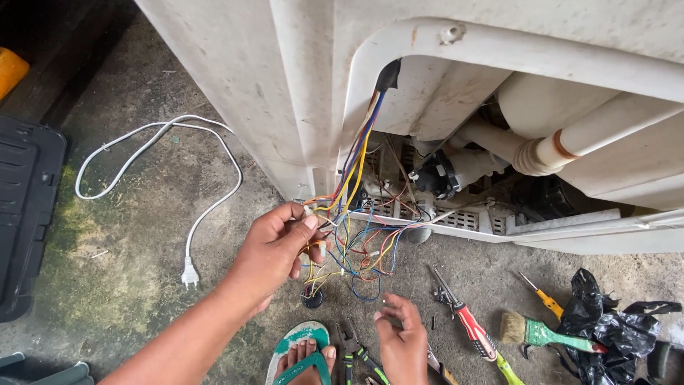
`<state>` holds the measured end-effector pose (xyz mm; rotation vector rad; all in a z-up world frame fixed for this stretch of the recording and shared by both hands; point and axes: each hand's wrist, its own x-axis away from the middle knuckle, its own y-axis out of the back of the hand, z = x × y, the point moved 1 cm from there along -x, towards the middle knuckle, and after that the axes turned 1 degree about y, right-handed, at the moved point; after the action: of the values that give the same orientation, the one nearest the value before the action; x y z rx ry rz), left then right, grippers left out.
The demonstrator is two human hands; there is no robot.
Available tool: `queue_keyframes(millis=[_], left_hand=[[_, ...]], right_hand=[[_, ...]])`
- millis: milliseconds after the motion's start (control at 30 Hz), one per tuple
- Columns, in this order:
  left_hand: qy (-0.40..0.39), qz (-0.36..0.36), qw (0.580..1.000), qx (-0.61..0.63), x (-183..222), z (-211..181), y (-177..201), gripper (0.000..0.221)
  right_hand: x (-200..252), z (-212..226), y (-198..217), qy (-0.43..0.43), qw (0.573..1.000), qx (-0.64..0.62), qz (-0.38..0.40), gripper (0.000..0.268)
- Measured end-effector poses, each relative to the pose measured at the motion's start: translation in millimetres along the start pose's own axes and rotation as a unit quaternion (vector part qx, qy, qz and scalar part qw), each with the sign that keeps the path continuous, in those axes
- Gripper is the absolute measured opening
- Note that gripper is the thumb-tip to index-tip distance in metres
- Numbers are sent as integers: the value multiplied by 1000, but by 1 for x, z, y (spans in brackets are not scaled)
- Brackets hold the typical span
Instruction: Connecting and organizing electrical wires inside the back panel of a washing machine.
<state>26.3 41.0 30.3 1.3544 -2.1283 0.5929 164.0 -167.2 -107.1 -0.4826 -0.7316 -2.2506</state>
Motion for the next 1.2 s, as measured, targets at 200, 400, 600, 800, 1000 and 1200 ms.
queue_keyframes(millis=[200, 400, 600, 800, 1000, 1200], left_hand=[[-43, 10, 999, -2, -13, 15, 7, 9], [-18, 28, 999, -15, -7, 19, 6, 10], [-73, 70, 994, -32, -15, 45, 3, 12], [-80, 70, 993, -43, -12, 45, -1, 14], [-76, 74, 993, -44, -12, 47, -1, 15], [-64, 78, 994, -44, -14, 48, 4, 18]], right_hand=[[-6, -1, -11, -36, 996, 19, 75, 59], [-18, -30, -12, -44, 995, 28, 83, 54], [-26, -42, -6, -20, 999, -33, 37, 32], [-43, 27, 13, 28, 965, -250, -80, 23], [-73, 100, 13, -36, 983, -167, -73, 48], [-104, 80, 4, -57, 970, -234, -37, 14]])
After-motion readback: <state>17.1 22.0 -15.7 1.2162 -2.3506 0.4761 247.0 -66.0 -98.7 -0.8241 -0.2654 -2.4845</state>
